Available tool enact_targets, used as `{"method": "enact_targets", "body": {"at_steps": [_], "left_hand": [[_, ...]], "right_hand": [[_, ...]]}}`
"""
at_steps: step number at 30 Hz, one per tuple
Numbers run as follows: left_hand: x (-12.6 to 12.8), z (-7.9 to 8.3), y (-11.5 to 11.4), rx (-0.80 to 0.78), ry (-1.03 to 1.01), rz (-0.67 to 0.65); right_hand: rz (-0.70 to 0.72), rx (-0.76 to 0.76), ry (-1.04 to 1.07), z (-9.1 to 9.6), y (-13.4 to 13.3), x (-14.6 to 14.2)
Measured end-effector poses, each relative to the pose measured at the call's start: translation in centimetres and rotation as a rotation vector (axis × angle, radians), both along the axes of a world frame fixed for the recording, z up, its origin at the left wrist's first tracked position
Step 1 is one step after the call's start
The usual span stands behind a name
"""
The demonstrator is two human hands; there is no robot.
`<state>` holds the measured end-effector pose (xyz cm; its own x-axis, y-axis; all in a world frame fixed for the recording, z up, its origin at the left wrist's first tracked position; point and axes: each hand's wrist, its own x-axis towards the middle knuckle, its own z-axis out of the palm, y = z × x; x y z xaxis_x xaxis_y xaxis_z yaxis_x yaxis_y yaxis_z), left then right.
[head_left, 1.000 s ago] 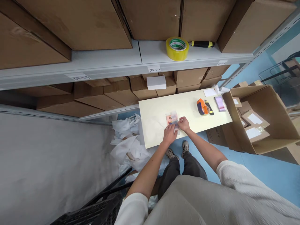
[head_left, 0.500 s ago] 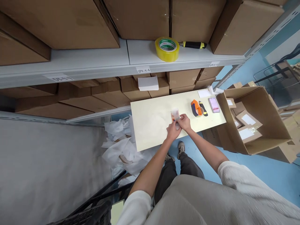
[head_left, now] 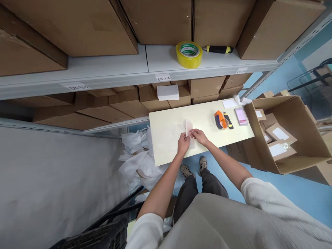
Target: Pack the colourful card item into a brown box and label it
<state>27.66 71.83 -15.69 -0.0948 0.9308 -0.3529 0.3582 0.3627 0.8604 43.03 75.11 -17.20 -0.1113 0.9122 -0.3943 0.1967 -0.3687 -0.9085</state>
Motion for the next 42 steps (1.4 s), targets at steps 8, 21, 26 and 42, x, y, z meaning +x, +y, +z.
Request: {"method": "enact_targets", "body": {"at_steps": [8, 21, 26, 42], "left_hand": [[-3.6, -3.7, 1.1, -0.107, 0.104, 0.038], [-3.8, -3.7, -0.4, -0.001, 0.298, -0.023], [-3.5, -3.3, -0.8, 0.015, 0.218, -0.033], [1.7, -2.8, -1.0, 0.058, 0.064, -0.205]], "right_hand": [[-0.092, -0.024, -0.32, -3.3, -1.4, -0.4], [-0.106, -0.007, -0.319, -3.4, -1.5, -1.0], [-0.156, -0.038, -0.339, -3.5, -1.3, -1.1], [-0.196, -0.015, -0.397, -2.2, -0.8, 5.0]]}}
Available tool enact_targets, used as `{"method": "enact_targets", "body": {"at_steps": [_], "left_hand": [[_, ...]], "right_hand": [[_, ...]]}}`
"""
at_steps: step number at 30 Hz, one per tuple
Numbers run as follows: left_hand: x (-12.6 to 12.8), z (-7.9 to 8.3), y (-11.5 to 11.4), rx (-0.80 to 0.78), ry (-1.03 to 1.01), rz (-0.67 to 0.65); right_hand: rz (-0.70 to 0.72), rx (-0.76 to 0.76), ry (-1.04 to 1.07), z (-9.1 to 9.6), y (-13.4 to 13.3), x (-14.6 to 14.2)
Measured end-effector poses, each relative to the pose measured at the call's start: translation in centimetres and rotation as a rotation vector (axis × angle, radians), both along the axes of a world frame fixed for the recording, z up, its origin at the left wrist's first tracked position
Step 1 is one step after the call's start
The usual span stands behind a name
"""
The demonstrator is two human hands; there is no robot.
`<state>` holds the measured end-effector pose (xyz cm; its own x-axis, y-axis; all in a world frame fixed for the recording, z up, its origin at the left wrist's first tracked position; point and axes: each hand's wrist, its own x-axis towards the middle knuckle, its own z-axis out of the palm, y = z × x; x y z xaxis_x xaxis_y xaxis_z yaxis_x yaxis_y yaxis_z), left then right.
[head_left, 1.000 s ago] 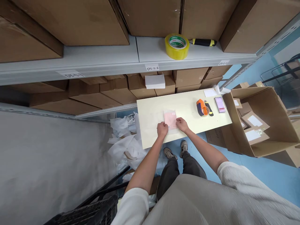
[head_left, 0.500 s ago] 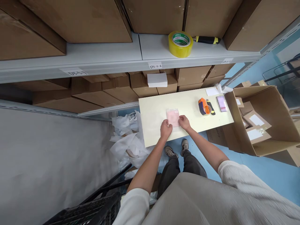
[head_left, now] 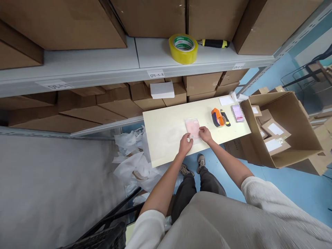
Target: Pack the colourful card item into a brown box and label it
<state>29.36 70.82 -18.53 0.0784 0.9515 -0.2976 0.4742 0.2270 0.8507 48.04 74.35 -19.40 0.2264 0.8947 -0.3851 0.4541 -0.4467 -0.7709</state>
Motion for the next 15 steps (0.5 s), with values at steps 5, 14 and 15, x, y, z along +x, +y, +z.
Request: {"method": "enact_targets", "body": {"at_steps": [5, 14, 15], "left_hand": [[0.3, 1.3, 0.6, 0.096, 0.118, -0.005], [5.4, 4.1, 2.7, 0.098, 0.185, -0.127], [6.0, 4.1, 2.7, 0.092, 0.192, -0.142]], "right_hand": [[0.024, 0.061, 0.014, 2.6, -0.4, 2.8], [0.024, 0.127, -0.161, 8.2, 1.4, 14.4], [0.036, 0.116, -0.208, 8.3, 1.6, 15.6]]}}
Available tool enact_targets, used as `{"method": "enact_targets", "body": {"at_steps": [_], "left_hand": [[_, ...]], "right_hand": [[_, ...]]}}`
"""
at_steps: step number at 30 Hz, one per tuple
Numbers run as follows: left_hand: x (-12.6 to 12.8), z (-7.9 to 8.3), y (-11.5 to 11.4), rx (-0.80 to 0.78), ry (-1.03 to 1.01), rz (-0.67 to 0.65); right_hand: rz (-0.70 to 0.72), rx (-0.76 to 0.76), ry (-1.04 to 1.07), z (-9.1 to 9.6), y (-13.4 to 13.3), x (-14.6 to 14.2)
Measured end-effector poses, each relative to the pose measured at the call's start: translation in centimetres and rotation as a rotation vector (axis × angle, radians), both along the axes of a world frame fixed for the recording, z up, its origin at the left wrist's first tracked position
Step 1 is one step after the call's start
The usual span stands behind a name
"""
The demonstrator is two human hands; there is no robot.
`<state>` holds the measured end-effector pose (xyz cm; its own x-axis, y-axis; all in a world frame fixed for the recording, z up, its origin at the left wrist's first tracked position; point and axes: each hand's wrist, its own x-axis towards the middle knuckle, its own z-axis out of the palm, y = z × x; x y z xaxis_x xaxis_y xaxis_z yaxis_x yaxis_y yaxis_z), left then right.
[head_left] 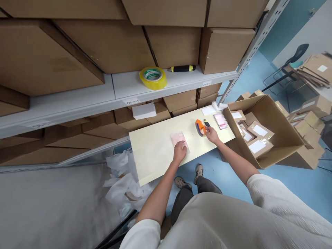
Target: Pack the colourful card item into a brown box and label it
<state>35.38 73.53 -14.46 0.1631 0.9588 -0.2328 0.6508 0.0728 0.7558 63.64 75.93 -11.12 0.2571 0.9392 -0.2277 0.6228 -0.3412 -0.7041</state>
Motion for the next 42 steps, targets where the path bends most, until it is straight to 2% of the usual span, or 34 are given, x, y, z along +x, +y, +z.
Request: {"method": "enact_targets", "body": {"at_steps": [4, 7, 11, 17, 22, 28, 32, 36, 39, 42], "left_hand": [[2.5, -0.2, 0.0, -0.023, 0.028, -0.05], [4.2, -0.4, 0.1, -0.043, 0.053, -0.065], [5.8, -0.9, 0.2, -0.066, 0.098, -0.087], [6.5, -2.0, 0.1, -0.091, 0.159, -0.095], [6.6, -2.1, 0.2, -0.105, 0.178, -0.104], [7.0, -1.6, 0.7, -0.096, 0.175, -0.128], [7.1, -1.3, 1.0, -0.083, 0.184, -0.153], [7.1, -0.9, 1.0, -0.065, 0.19, -0.172], [6.5, -0.6, 0.7, -0.041, 0.182, -0.182], [5.2, -0.3, 0.3, -0.026, 0.189, -0.17]], "right_hand": [[0.079, -0.09, -0.217, -0.6, 0.5, 3.9], [0.156, -0.156, -0.328, -1.8, 1.2, 5.4], [0.234, -0.188, -0.402, -3.6, 2.4, 5.9], [0.327, -0.213, -0.443, -5.3, 3.8, 6.0], [0.351, -0.213, -0.416, -5.4, 4.3, 6.1], [0.275, -0.224, -0.366, -3.9, 4.5, 6.9], [0.114, -0.129, -0.168, -2.1, 4.8, 7.9], [-0.067, -0.118, 0.233, 0.4, 5.3, 7.6], [-0.046, -0.078, 0.526, 2.3, 5.4, 5.9], [-0.01, -0.089, 0.717, 3.9, 5.3, 3.1]]}}
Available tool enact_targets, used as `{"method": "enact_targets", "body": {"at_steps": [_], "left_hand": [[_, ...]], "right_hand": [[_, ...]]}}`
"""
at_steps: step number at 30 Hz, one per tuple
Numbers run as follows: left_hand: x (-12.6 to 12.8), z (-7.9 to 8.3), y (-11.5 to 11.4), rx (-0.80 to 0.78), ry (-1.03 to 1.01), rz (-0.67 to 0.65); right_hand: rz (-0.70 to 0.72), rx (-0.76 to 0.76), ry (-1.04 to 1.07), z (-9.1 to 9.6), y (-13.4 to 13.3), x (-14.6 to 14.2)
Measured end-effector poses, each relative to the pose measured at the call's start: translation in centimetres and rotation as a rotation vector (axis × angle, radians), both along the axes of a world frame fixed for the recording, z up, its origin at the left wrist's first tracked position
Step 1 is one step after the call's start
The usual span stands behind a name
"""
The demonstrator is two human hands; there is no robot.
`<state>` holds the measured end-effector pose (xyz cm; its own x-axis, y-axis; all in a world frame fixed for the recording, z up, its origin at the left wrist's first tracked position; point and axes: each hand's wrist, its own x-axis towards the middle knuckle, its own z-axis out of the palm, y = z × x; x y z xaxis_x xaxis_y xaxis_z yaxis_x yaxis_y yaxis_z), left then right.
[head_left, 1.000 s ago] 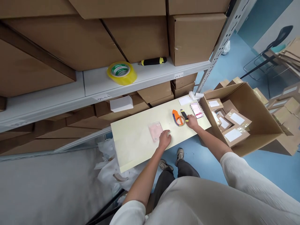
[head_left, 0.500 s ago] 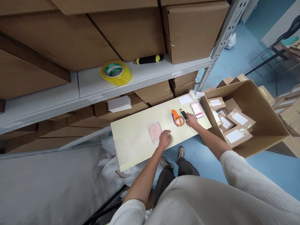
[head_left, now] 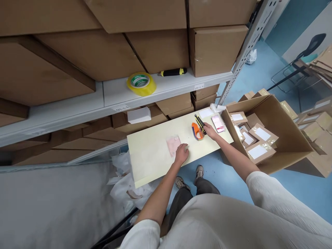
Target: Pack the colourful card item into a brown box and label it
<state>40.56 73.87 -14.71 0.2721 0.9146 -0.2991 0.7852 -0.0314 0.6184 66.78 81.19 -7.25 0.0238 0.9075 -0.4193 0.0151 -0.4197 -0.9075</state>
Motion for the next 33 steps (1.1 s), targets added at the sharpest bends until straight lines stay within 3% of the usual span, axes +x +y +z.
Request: {"method": "enact_targets", "body": {"at_steps": [4, 8, 20, 26, 33], "left_hand": [[-2.8, 0.1, -0.7, 0.032, 0.006, 0.028], [-6.4, -0.2, -1.7, 0.05, 0.006, 0.067], [-18.2, -2.5, -3.2, 0.08, 0.119, 0.176], [-20.3, -3.1, -2.3, 0.082, 0.213, 0.087], [-20.9, -3.4, -0.6, 0.112, 0.247, 0.002]], "right_hand": [[0.027, -0.055, 0.047, 0.9, -0.4, -4.4], [0.093, -0.048, -0.007, 0.5, -1.2, -8.7], [0.268, -0.03, -0.081, -4.2, -6.6, -20.0], [0.226, -0.025, -0.374, -4.6, -8.0, -22.4], [0.168, -0.051, -0.483, -5.2, -8.4, -25.0]]}}
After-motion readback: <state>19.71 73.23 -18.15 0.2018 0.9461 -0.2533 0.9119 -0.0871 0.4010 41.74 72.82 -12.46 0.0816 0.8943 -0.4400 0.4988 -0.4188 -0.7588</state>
